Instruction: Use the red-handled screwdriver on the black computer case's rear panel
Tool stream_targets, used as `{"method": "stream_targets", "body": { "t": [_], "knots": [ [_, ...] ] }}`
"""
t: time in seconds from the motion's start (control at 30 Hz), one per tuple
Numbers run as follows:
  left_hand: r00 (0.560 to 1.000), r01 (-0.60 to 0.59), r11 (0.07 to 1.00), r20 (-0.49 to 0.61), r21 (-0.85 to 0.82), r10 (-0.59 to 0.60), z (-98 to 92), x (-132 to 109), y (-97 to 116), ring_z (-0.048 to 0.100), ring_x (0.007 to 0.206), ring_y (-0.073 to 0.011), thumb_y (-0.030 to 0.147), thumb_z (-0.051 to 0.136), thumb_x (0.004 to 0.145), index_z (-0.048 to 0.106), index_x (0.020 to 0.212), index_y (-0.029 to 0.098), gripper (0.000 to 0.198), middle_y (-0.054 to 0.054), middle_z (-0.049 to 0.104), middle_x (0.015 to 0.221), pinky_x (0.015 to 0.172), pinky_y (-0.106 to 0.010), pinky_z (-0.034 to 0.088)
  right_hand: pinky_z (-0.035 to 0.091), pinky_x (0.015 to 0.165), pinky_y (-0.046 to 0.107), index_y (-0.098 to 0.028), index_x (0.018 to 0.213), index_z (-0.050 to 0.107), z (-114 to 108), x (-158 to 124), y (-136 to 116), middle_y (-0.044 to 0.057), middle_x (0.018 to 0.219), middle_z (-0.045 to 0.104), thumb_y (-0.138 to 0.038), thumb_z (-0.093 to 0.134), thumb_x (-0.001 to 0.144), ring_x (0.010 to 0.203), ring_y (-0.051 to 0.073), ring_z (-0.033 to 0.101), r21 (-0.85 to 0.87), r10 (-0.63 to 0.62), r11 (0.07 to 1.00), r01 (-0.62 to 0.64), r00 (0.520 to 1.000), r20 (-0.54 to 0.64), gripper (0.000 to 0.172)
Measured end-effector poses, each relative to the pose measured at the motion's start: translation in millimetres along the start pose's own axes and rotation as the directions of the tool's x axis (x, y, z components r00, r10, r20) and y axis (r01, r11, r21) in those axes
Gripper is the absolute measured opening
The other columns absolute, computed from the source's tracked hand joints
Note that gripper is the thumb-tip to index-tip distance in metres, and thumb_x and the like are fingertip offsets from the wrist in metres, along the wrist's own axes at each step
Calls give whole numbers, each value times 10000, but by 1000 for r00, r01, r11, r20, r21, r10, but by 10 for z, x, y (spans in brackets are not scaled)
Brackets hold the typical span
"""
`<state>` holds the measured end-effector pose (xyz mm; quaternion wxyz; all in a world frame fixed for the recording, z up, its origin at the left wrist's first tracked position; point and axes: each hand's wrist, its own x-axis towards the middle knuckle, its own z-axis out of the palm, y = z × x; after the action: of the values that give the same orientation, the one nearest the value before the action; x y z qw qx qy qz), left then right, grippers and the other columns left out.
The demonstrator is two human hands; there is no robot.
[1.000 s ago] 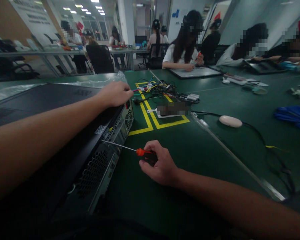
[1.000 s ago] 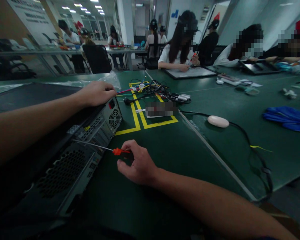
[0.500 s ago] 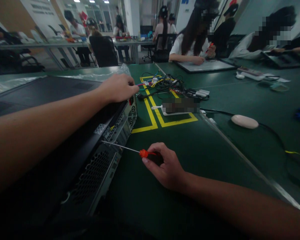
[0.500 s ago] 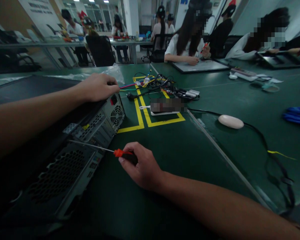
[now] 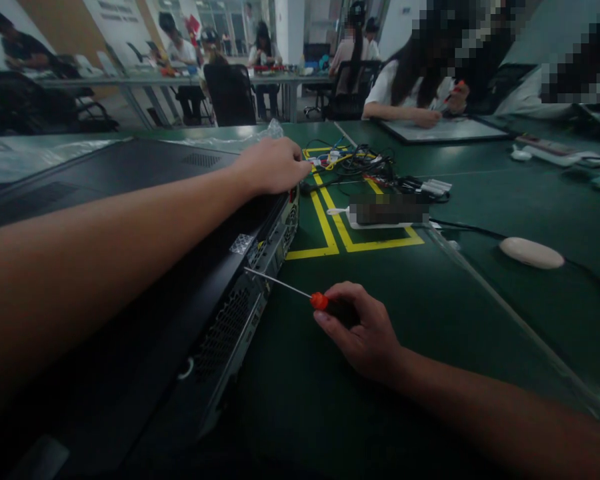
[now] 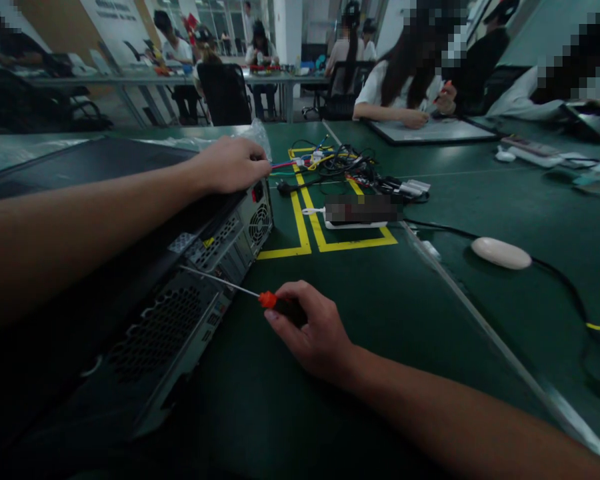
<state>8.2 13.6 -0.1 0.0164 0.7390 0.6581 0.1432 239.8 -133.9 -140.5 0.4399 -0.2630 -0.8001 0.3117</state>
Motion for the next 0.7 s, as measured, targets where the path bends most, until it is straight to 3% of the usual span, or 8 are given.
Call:
{"method": "stream_targets", "body": {
  "t": [0.27, 0.4, 0.53, 0.7],
  "knots": [
    [1000, -25, 999, 7, 25, 25, 19, 15, -19, 635, 1145, -358, 464, 491, 934, 794, 1154, 215, 450, -151, 738, 1184, 966, -467, 474, 567, 698, 276, -214, 1140, 695, -100, 35, -6, 44, 974, 743, -216, 657, 1009, 807, 166, 702, -98, -33, 995, 32, 999, -7, 136],
    [999, -26, 999, 19, 33, 25, 20, 10, -27, 640, 1130, -351, 443, 489, 928, 790, 1177, 230, 445, -149, 737, 1208, 952, -464, 489, 571, 703, 277, -216, 1160, 661, -56, 17, -16, 41, 965, 739, -220, 612, 1025, 804, 161, 709, -97, -25, 995, 24, 1000, -2, 144],
    [999, -32, 999, 13, 43, 32, 19, 7, -27, 651, 1130, -349, 435, 483, 923, 804, 1146, 223, 445, -149, 751, 1178, 958, -463, 499, 590, 734, 291, -237, 1181, 578, -18, -20, -15, 45, 1016, 725, -253, 733, 938, 859, 180, 731, -79, 30, 996, -33, 999, -42, 289],
    [1000, -23, 999, 12, 47, 22, 10, -7, -2, 660, 1132, -369, 443, 504, 892, 810, 1155, 245, 450, -133, 765, 1185, 970, -487, 509, 552, 678, 263, -243, 1110, 564, -22, -24, 0, 20, 949, 692, -202, 693, 957, 763, 147, 674, -54, 5, 999, -8, 999, -48, 204]
  ]
}}
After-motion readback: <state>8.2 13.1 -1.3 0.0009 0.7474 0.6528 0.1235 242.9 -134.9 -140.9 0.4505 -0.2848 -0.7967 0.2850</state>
